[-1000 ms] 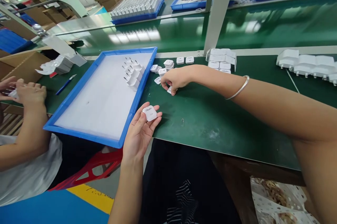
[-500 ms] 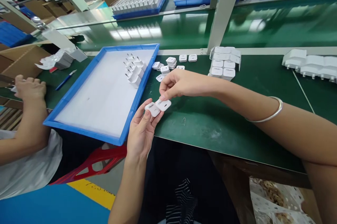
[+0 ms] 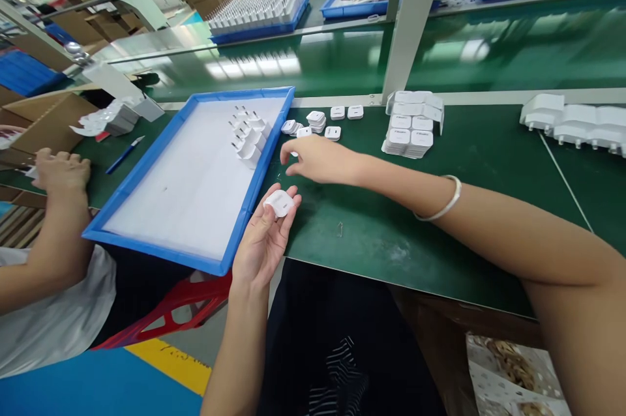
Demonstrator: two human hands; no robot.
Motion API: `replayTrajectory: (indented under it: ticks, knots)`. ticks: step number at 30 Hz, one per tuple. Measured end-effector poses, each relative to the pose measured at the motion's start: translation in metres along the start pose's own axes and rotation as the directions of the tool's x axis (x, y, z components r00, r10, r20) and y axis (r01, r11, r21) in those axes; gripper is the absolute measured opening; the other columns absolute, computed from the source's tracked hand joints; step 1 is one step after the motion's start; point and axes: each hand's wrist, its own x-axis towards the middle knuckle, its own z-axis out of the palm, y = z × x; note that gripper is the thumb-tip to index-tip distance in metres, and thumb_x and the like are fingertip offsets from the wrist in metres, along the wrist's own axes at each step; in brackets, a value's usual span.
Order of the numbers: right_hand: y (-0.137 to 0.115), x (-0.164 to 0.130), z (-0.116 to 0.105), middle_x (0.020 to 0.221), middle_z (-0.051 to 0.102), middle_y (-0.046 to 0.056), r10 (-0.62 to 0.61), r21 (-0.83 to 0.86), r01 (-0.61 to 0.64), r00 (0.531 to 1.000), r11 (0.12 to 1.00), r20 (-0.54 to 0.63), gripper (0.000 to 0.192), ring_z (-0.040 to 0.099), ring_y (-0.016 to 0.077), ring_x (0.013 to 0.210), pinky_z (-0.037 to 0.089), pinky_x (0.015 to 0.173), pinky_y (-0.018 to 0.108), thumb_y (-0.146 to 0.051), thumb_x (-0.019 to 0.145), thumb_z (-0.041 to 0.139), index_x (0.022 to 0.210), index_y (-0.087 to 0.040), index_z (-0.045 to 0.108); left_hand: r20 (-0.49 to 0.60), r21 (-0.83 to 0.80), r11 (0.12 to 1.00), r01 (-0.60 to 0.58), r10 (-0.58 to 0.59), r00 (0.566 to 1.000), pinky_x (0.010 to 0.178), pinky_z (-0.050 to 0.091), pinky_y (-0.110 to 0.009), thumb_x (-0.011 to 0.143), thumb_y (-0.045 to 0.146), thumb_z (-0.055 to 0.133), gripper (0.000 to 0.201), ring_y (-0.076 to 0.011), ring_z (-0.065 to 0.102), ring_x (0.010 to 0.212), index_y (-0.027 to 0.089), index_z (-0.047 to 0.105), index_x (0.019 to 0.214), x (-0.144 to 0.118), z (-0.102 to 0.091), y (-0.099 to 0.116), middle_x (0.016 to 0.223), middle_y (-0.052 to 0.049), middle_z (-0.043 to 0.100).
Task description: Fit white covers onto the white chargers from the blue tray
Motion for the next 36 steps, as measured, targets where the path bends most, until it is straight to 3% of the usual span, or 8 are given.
replayTrajectory:
  ticks: [3, 7, 18, 23, 26, 29, 33, 36]
  knots:
    - [-0.001, 0.03, -0.015, 0.125, 0.071, 0.013, 0.093, -0.342, -0.078, 0.995, 0.936, 0.025, 0.041, 0.064, 0.0301, 0.114, 0.047, 0.081, 0.034, -0.015, 0.089, 0.067, 0.129, -0.02, 0.068, -0.018, 0.009, 1.0, -0.006, 0.007, 1.0, 0.098, 0.058, -0.023, 0.091, 0.022, 0.071, 0.029, -0.0182, 0.074, 0.11, 0.017, 0.07, 0.12, 0.0, 0.001, -0.002, 0.116, -0.008, 0.077]
    - [-0.006, 0.052, -0.018, 0.128, 0.071, 0.013, 0.17, -0.483, -0.113, 0.983, 0.868, 0.075, 0.045, 0.066, 0.0335, 0.116, 0.051, 0.083, 0.036, -0.018, 0.086, 0.072, 0.13, -0.021, 0.07, -0.019, 0.013, 1.0, 0.0, 0.0, 1.0, 0.101, 0.057, -0.027, 0.096, 0.021, 0.063, 0.027, -0.019, 0.074, 0.109, 0.014, 0.069, 0.121, -0.001, 0.002, -0.002, 0.117, -0.011, 0.077]
    - [0.009, -0.002, -0.011, 0.128, 0.073, 0.007, 0.22, -0.327, -0.156, 0.961, 0.932, 0.169, 0.035, 0.068, 0.0276, 0.113, 0.052, 0.084, 0.034, -0.028, 0.094, 0.059, 0.124, -0.021, 0.075, -0.025, -0.012, 0.996, 0.083, -0.083, 0.996, 0.091, 0.059, -0.028, 0.099, 0.018, 0.055, 0.028, -0.0197, 0.073, 0.105, 0.012, 0.067, 0.122, 0.0, 0.002, 0.002, 0.117, -0.012, 0.074]
    - [0.017, -0.005, -0.021, 0.097, 0.075, 0.007, 0.194, -0.269, -0.159, 0.975, 0.95, 0.11, 0.032, 0.066, 0.0219, 0.085, 0.043, 0.068, 0.031, -0.032, 0.086, 0.069, 0.116, -0.023, 0.077, -0.018, 0.028, 0.995, 0.096, -0.096, 0.995, 0.088, 0.06, -0.031, 0.097, 0.019, 0.057, 0.026, -0.0222, 0.074, 0.101, 0.013, 0.068, 0.12, -0.003, 0.004, 0.002, 0.105, -0.01, 0.074]
    - [0.025, 0.005, -0.029, 0.08, 0.067, 0.002, 0.108, -0.19, -0.067, 0.971, 0.979, 0.212, 0.03, 0.057, 0.0155, 0.069, 0.037, 0.061, 0.028, -0.03, 0.08, 0.075, 0.109, -0.022, 0.074, -0.008, 0.038, 0.991, 0.132, -0.132, 0.991, 0.081, 0.06, -0.028, 0.098, 0.02, 0.056, 0.024, -0.02, 0.073, 0.094, 0.013, 0.069, 0.117, -0.003, 0.004, 0.004, 0.101, -0.009, 0.073]
    - [0.031, 0.013, -0.031, 0.072, 0.06, -0.001, 0.072, -0.197, -0.015, 0.955, 0.98, 0.288, 0.02, 0.05, 0.0133, 0.063, 0.034, 0.059, 0.028, -0.026, 0.078, 0.076, 0.097, -0.021, 0.071, 0.006, 0.037, 0.984, 0.175, -0.176, 0.984, 0.075, 0.058, -0.026, 0.097, 0.02, 0.055, 0.025, -0.0167, 0.071, 0.085, 0.011, 0.069, 0.116, -0.001, 0.004, 0.007, 0.099, -0.01, 0.072]
    - [0.032, 0.012, -0.031, 0.069, 0.059, -0.001, 0.154, -0.256, -0.08, 0.946, 0.963, 0.285, 0.014, 0.051, 0.0143, 0.062, 0.035, 0.058, 0.029, -0.024, 0.075, 0.077, 0.082, -0.019, 0.066, 0.016, 0.02, 0.976, 0.216, -0.216, 0.976, 0.072, 0.055, -0.026, 0.096, 0.021, 0.054, 0.025, -0.0158, 0.068, 0.08, 0.009, 0.068, 0.114, 0.001, 0.007, 0.011, 0.094, -0.009, 0.068]
    - [0.031, 0.0, -0.035, 0.063, 0.057, -0.002, 0.171, -0.18, -0.125, 0.947, 0.976, 0.27, 0.019, 0.048, 0.0125, 0.057, 0.033, 0.055, 0.029, -0.027, 0.076, 0.078, 0.071, -0.019, 0.062, 0.019, -0.006, 0.966, 0.258, -0.258, 0.966, 0.072, 0.054, -0.027, 0.098, 0.025, 0.051, 0.028, -0.0171, 0.068, 0.081, 0.008, 0.068, 0.113, 0.002, 0.012, 0.013, 0.093, -0.01, 0.068]
